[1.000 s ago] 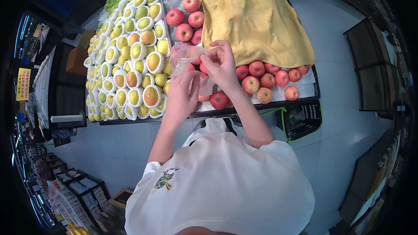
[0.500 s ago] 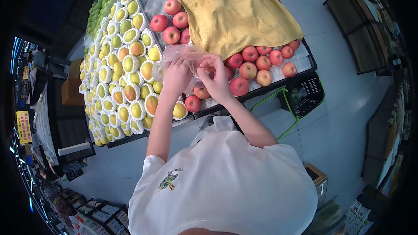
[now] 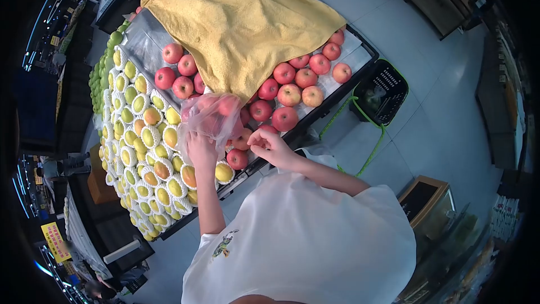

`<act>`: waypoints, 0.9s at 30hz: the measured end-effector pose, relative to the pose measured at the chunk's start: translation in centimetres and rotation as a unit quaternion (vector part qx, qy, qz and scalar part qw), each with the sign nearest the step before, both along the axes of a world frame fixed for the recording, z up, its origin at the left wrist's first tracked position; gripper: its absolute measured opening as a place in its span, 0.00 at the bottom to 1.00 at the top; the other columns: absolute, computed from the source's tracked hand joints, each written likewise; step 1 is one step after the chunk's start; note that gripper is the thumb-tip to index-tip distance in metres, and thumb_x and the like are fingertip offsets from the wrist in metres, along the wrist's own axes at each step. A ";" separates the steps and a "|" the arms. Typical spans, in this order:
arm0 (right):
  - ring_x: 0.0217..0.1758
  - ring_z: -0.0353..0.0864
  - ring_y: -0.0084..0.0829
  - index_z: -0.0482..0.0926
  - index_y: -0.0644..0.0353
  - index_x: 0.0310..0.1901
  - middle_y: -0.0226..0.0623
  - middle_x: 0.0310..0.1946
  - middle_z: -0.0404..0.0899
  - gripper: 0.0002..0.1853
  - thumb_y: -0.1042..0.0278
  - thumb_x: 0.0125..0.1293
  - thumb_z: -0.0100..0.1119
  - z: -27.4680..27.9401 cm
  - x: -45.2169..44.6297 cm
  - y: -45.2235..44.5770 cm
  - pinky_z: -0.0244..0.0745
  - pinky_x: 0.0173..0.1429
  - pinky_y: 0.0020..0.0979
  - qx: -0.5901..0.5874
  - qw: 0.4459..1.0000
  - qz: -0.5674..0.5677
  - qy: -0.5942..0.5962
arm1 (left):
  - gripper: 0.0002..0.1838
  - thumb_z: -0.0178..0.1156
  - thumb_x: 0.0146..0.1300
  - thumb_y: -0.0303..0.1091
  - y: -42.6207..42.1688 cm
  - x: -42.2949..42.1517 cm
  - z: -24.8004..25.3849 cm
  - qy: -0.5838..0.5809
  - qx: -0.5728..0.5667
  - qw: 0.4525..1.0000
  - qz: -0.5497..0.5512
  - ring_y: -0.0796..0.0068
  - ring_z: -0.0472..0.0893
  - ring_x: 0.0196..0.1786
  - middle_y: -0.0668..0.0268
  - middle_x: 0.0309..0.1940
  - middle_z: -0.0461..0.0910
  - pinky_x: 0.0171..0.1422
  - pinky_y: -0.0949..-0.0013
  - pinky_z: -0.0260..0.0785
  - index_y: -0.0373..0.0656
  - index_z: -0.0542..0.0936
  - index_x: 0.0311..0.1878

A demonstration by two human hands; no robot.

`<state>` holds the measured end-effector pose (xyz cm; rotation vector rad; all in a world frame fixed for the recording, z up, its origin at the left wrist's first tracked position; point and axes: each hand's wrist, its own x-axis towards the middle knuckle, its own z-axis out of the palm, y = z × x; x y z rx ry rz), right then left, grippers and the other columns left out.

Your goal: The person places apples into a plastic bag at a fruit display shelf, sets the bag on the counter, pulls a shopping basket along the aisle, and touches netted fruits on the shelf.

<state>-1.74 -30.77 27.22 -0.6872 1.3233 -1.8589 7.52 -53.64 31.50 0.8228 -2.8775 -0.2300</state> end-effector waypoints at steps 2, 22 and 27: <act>0.46 0.76 0.14 0.77 0.59 0.50 0.23 0.45 0.76 0.06 0.75 0.75 0.60 -0.1 -0.8 0.4 0.73 0.51 0.21 -0.003 1.000 -0.007 -0.018 | 0.36 0.66 0.54 0.28 0.0 -0.7 -0.3 0.070 -0.018 0.997 0.011 0.42 0.74 0.65 0.50 0.64 0.76 0.68 0.43 0.68 0.43 0.73 0.70; 0.44 0.77 0.13 0.78 0.60 0.49 0.24 0.43 0.77 0.09 0.81 0.70 0.59 -1.7 -5.7 2.1 0.72 0.48 0.18 0.049 0.998 -0.025 -0.027 | 0.37 0.72 0.53 0.40 -0.3 -1.3 -1.7 0.106 0.006 0.994 -0.008 0.39 0.75 0.64 0.43 0.63 0.75 0.66 0.44 0.71 0.46 0.74 0.69; 0.43 0.77 0.13 0.78 0.60 0.49 0.24 0.42 0.77 0.08 0.81 0.71 0.58 -1.3 -5.8 1.9 0.72 0.48 0.19 0.043 0.999 -0.009 -0.028 | 0.29 0.70 0.56 0.38 0.7 -2.3 -0.2 0.098 0.017 0.995 0.016 0.43 0.81 0.56 0.47 0.55 0.80 0.55 0.46 0.77 0.47 0.78 0.62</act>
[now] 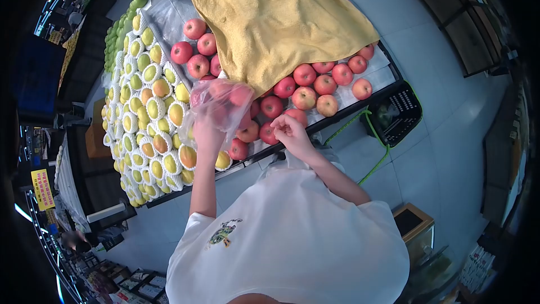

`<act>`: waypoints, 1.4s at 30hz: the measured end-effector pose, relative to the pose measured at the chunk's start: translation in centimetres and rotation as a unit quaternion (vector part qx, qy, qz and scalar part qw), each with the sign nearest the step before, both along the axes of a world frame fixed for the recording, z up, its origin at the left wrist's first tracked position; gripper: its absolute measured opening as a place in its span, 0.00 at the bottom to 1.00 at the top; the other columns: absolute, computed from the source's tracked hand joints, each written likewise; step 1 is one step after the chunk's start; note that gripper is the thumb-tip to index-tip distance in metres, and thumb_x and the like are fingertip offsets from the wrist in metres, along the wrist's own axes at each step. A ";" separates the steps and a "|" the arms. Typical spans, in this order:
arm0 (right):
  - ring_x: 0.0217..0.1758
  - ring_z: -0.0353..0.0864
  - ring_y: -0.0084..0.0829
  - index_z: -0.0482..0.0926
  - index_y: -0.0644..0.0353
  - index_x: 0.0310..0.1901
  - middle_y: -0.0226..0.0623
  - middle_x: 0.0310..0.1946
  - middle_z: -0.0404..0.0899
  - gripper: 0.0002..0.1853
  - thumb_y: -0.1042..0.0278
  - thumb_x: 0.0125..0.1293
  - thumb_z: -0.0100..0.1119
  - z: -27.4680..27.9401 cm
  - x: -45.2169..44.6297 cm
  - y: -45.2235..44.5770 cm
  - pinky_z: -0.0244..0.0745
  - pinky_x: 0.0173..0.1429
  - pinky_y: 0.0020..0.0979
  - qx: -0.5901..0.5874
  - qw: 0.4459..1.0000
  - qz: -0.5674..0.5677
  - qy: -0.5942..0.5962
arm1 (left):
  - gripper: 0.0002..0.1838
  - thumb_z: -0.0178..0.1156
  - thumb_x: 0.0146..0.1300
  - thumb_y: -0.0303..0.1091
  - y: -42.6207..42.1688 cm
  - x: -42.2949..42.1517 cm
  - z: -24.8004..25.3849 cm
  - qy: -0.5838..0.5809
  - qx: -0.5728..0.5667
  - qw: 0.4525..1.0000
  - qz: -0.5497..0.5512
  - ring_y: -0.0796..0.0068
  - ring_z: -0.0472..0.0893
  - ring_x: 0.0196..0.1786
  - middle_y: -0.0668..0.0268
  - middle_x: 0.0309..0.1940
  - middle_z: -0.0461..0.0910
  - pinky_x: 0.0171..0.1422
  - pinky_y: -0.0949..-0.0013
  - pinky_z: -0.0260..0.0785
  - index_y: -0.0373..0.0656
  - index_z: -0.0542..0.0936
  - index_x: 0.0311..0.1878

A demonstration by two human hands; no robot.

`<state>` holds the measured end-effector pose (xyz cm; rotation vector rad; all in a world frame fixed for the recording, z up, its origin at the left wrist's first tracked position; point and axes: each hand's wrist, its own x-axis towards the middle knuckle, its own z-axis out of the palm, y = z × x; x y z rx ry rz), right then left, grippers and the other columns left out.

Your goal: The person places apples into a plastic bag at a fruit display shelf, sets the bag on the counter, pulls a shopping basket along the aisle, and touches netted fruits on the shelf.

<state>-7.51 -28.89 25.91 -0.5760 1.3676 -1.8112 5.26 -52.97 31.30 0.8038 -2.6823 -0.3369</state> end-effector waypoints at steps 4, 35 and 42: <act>0.42 0.77 0.15 0.77 0.61 0.49 0.25 0.42 0.77 0.08 0.81 0.71 0.57 -0.1 0.1 0.0 0.74 0.46 0.20 -0.002 1.000 0.004 -0.021 | 0.27 0.69 0.58 0.38 0.3 -0.5 0.9 -0.022 0.034 0.998 0.048 0.41 0.82 0.54 0.49 0.53 0.82 0.54 0.44 0.76 0.46 0.78 0.62; 0.48 0.85 0.26 0.67 0.54 0.69 0.34 0.52 0.81 0.22 0.52 0.81 0.50 3.2 -1.1 -5.8 0.83 0.49 0.34 -0.013 0.950 0.192 -0.245 | 0.26 0.61 0.76 0.44 2.8 2.8 4.8 0.401 0.778 0.483 0.012 0.56 0.78 0.66 0.54 0.64 0.78 0.68 0.47 0.72 0.37 0.73 0.68; 0.53 0.85 0.37 0.65 0.52 0.73 0.40 0.60 0.80 0.36 0.31 0.81 0.31 9.7 -1.6 -4.3 0.84 0.56 0.47 -0.065 0.885 0.277 -0.368 | 0.30 0.66 0.73 0.33 7.5 2.2 6.6 0.358 0.482 0.795 -0.086 0.56 0.76 0.70 0.52 0.68 0.74 0.75 0.57 0.66 0.34 0.69 0.74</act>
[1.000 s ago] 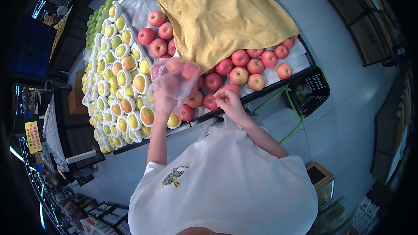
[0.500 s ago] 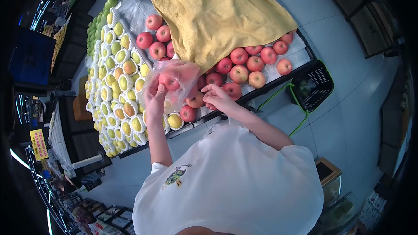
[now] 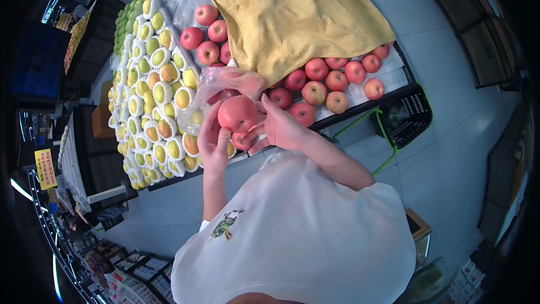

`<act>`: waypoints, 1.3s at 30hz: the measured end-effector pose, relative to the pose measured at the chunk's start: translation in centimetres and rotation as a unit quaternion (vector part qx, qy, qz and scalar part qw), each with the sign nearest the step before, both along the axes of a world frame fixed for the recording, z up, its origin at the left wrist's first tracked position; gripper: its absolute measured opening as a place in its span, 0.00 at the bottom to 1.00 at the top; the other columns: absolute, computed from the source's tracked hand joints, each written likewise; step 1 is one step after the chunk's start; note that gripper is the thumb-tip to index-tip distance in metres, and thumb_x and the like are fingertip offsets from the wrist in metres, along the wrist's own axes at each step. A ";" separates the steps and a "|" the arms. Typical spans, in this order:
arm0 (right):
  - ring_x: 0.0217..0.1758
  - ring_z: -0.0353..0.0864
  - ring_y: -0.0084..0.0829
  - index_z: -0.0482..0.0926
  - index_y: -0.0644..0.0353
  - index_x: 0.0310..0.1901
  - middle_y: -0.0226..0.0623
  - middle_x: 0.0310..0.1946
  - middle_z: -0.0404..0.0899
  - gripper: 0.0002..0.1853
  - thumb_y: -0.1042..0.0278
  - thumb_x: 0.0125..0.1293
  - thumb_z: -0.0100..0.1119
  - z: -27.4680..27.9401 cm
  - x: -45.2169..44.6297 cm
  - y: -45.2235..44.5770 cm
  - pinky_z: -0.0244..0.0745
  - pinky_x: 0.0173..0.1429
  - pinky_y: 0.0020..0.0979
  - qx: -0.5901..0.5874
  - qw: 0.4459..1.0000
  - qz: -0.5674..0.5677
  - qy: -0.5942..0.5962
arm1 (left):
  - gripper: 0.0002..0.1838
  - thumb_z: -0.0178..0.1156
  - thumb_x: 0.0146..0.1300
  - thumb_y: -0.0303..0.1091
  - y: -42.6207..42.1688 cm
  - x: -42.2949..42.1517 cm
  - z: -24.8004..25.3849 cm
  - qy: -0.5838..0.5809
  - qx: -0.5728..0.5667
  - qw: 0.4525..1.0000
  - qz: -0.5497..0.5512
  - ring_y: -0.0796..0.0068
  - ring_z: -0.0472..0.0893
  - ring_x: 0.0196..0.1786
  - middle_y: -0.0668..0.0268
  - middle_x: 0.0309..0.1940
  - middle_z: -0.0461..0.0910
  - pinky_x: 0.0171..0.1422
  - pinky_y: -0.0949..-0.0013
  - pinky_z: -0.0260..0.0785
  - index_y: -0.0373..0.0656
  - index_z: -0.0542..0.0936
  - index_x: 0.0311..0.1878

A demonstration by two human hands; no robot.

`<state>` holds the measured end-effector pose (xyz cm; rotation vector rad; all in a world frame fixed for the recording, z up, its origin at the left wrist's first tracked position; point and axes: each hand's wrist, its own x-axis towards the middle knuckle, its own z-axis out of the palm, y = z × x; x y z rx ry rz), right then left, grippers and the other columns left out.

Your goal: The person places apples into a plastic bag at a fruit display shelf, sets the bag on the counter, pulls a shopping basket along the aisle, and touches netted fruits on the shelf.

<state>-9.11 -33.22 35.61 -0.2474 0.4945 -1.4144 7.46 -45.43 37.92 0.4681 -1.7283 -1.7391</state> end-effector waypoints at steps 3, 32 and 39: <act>0.57 0.83 0.35 0.67 0.51 0.72 0.37 0.60 0.80 0.31 0.36 0.82 0.40 0.7 1.1 0.7 0.81 0.59 0.45 0.029 0.996 -0.050 -0.068 | 0.32 0.70 0.69 0.36 2.0 -0.4 -0.2 -0.107 -0.414 0.900 0.082 0.50 0.78 0.66 0.49 0.66 0.73 0.72 0.54 0.70 0.33 0.72 0.71; 0.66 0.72 0.51 0.70 0.64 0.63 0.51 0.58 0.74 0.46 0.53 0.45 0.85 -17.3 -31.8 24.4 0.70 0.72 0.45 0.509 0.324 -0.424 0.676 | 0.08 0.57 0.76 0.27 -3.4 -3.3 -5.1 -0.232 -0.288 0.915 0.164 0.67 0.80 0.36 0.57 0.38 0.81 0.38 0.65 0.70 0.30 0.80 0.47; 0.64 0.73 0.52 0.74 0.59 0.60 0.47 0.56 0.78 0.41 0.53 0.46 0.84 -18.0 -31.6 24.1 0.71 0.68 0.47 0.529 0.277 -0.423 0.681 | 0.09 0.59 0.75 0.29 -3.5 -3.0 -5.8 -0.257 -0.242 0.921 0.166 0.65 0.82 0.36 0.57 0.39 0.82 0.39 0.64 0.73 0.31 0.81 0.48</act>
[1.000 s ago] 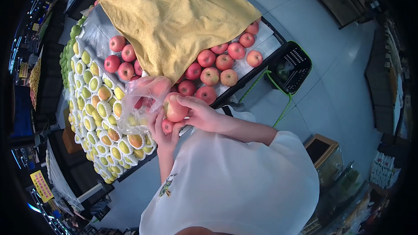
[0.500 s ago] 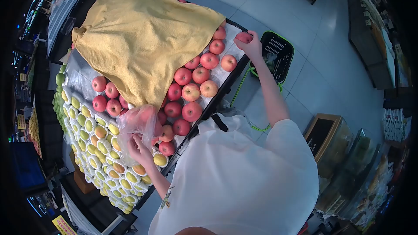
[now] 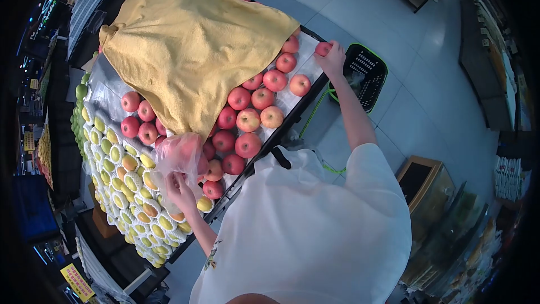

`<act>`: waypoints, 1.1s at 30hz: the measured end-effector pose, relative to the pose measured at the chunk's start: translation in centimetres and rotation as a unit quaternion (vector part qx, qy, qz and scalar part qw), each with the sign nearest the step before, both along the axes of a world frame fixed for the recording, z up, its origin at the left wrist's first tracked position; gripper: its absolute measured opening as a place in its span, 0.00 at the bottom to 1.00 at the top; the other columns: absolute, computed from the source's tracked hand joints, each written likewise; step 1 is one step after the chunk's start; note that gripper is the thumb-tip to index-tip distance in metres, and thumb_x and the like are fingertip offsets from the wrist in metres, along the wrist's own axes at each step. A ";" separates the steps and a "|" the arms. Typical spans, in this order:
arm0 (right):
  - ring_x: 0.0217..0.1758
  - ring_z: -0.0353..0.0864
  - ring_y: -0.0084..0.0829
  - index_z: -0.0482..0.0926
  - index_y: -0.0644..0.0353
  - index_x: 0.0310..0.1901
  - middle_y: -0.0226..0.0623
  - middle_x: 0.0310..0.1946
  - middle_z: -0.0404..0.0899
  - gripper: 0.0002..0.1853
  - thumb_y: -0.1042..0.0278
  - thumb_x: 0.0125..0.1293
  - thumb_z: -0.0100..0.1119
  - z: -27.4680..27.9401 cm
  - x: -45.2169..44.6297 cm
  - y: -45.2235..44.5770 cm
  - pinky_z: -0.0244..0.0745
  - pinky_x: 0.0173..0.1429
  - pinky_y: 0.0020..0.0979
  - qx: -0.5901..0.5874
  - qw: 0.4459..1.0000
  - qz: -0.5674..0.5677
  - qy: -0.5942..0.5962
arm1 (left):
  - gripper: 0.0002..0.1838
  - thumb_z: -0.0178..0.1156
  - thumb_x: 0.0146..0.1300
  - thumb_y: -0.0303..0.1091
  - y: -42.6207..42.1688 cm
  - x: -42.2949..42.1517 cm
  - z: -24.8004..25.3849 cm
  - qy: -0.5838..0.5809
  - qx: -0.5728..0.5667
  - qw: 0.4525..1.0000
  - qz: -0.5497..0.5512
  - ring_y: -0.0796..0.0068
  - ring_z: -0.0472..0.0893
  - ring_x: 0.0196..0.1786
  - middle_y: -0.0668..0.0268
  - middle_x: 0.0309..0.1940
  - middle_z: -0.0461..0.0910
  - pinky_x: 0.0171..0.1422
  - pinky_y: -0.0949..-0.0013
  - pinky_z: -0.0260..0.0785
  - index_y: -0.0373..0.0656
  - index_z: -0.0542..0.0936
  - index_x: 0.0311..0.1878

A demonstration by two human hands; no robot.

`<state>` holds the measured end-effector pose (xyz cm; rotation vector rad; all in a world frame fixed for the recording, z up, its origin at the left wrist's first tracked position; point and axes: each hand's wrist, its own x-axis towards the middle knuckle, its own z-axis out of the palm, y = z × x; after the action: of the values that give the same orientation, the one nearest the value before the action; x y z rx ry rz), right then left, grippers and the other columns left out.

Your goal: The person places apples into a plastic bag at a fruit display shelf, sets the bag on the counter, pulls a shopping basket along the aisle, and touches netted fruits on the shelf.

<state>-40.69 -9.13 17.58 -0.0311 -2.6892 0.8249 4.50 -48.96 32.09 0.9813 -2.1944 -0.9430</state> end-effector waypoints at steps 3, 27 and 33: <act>0.62 0.76 0.51 0.74 0.56 0.59 0.46 0.55 0.80 0.40 0.50 0.47 0.84 -1.4 0.2 0.6 0.72 0.66 0.50 -0.015 0.999 0.020 0.037 | 0.10 0.59 0.75 0.31 -0.5 0.4 -0.2 -0.048 -0.003 0.999 0.000 0.64 0.82 0.37 0.56 0.38 0.82 0.42 0.62 0.74 0.32 0.82 0.49; 0.55 0.77 0.38 0.71 0.63 0.62 0.43 0.54 0.72 0.24 0.81 0.64 0.64 6.5 25.5 -20.1 0.75 0.62 0.35 -0.285 0.840 0.462 0.014 | 0.22 0.68 0.64 0.36 -2.4 -4.2 -2.8 -0.017 -0.128 0.983 -0.132 0.43 0.82 0.56 0.48 0.51 0.84 0.60 0.47 0.73 0.40 0.81 0.60; 0.56 0.78 0.31 0.56 0.48 0.78 0.38 0.60 0.69 0.37 0.78 0.71 0.59 5.6 31.1 -26.0 0.81 0.58 0.35 -0.427 0.679 0.479 -0.358 | 0.28 0.69 0.64 0.40 -0.7 -6.9 -6.0 -0.109 -0.279 0.953 -0.045 0.39 0.72 0.66 0.47 0.58 0.79 0.68 0.49 0.68 0.37 0.76 0.64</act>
<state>-9.55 -35.13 23.22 1.1367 -2.4351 2.8254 -2.38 -49.68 26.07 0.7389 -2.4990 -0.2155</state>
